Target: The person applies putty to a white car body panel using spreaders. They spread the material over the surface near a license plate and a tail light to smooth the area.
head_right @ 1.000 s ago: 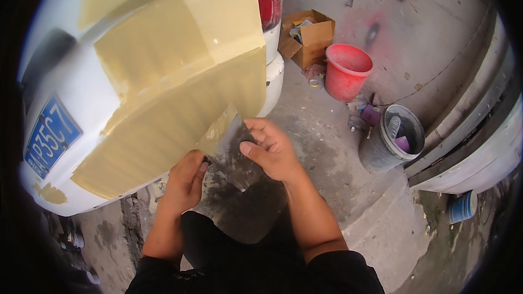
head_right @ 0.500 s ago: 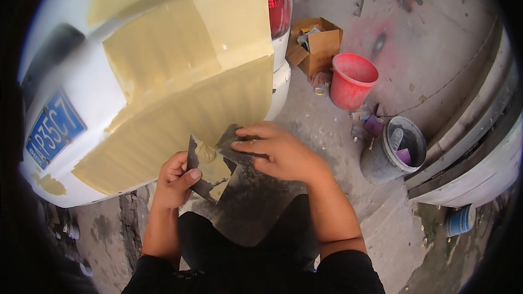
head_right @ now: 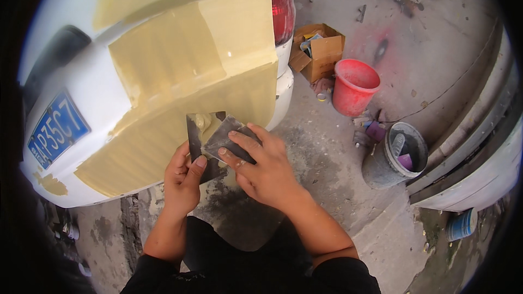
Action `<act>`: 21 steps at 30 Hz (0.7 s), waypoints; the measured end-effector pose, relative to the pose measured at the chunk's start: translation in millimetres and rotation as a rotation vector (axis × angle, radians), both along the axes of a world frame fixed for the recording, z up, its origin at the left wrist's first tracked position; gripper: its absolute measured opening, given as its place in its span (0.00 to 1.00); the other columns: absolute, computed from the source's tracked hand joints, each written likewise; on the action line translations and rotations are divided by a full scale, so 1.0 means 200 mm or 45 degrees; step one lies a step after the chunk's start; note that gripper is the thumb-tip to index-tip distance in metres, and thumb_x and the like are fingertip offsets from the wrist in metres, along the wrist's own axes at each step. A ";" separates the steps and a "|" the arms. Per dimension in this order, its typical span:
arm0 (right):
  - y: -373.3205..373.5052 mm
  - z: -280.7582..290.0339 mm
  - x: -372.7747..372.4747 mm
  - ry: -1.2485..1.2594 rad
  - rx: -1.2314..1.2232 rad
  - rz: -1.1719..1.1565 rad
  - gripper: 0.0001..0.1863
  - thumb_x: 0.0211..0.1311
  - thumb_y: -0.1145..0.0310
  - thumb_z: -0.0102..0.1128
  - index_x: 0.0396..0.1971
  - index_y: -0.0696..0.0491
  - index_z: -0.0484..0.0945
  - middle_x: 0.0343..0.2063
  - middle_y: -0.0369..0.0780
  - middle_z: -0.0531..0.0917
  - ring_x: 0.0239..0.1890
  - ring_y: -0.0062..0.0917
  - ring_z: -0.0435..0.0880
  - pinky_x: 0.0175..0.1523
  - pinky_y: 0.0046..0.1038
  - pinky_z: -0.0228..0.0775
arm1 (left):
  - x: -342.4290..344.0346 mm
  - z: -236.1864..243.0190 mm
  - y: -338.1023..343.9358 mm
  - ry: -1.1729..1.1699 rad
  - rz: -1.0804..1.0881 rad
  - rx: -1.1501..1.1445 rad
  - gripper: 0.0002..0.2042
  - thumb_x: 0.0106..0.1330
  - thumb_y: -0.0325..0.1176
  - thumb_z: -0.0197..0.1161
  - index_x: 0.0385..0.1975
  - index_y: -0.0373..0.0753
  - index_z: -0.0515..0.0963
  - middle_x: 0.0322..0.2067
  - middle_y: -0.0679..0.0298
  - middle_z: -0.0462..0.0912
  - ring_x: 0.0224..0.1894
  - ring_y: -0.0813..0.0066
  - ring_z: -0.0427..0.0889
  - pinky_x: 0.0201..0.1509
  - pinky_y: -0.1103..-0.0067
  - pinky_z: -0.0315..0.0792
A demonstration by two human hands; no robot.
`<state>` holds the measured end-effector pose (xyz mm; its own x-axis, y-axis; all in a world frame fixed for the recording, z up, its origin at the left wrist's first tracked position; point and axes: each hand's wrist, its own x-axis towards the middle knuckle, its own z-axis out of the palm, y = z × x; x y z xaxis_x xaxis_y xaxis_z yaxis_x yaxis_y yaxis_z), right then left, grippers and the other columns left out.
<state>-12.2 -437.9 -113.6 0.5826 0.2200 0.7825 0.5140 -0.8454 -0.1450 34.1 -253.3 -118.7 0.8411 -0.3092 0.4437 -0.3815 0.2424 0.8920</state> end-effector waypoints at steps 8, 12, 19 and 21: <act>-0.21 0.20 0.27 -0.198 0.284 -0.327 0.27 0.46 0.74 0.56 0.52 0.50 0.75 0.54 0.43 0.72 0.56 0.45 0.68 0.59 0.41 0.60 | 0.31 -0.02 0.28 -0.216 0.298 -0.143 0.16 0.67 0.25 0.55 0.53 0.30 0.67 0.44 0.65 0.78 0.45 0.81 0.74 0.52 0.84 0.65; -0.22 0.42 0.44 -0.223 0.182 -0.464 0.27 0.49 0.72 0.54 0.55 0.50 0.72 0.57 0.41 0.69 0.58 0.44 0.65 0.58 0.45 0.58 | 0.47 -0.03 0.36 -0.185 0.251 -0.294 0.15 0.67 0.26 0.55 0.52 0.31 0.68 0.45 0.64 0.78 0.46 0.81 0.74 0.53 0.83 0.64; -0.07 0.60 0.67 -0.255 0.081 -0.548 0.27 0.51 0.69 0.52 0.56 0.48 0.71 0.59 0.41 0.67 0.57 0.43 0.63 0.55 0.47 0.58 | 0.52 -0.07 0.42 -0.133 0.246 -0.174 0.17 0.66 0.28 0.56 0.54 0.32 0.67 0.46 0.62 0.78 0.47 0.78 0.74 0.55 0.81 0.65; -0.03 0.61 0.70 -0.260 0.068 -0.576 0.27 0.51 0.70 0.52 0.56 0.48 0.71 0.59 0.41 0.67 0.57 0.43 0.63 0.55 0.47 0.58 | 0.52 -0.07 0.43 -0.129 0.236 -0.159 0.17 0.66 0.28 0.56 0.54 0.31 0.67 0.45 0.63 0.78 0.46 0.79 0.74 0.54 0.81 0.65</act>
<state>127.2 -444.2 9.3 0.4443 -0.0628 0.8937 0.1196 -0.9845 -0.1287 138.0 -167.7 -131.9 0.8276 -0.0911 0.5538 -0.5156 0.2664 0.8144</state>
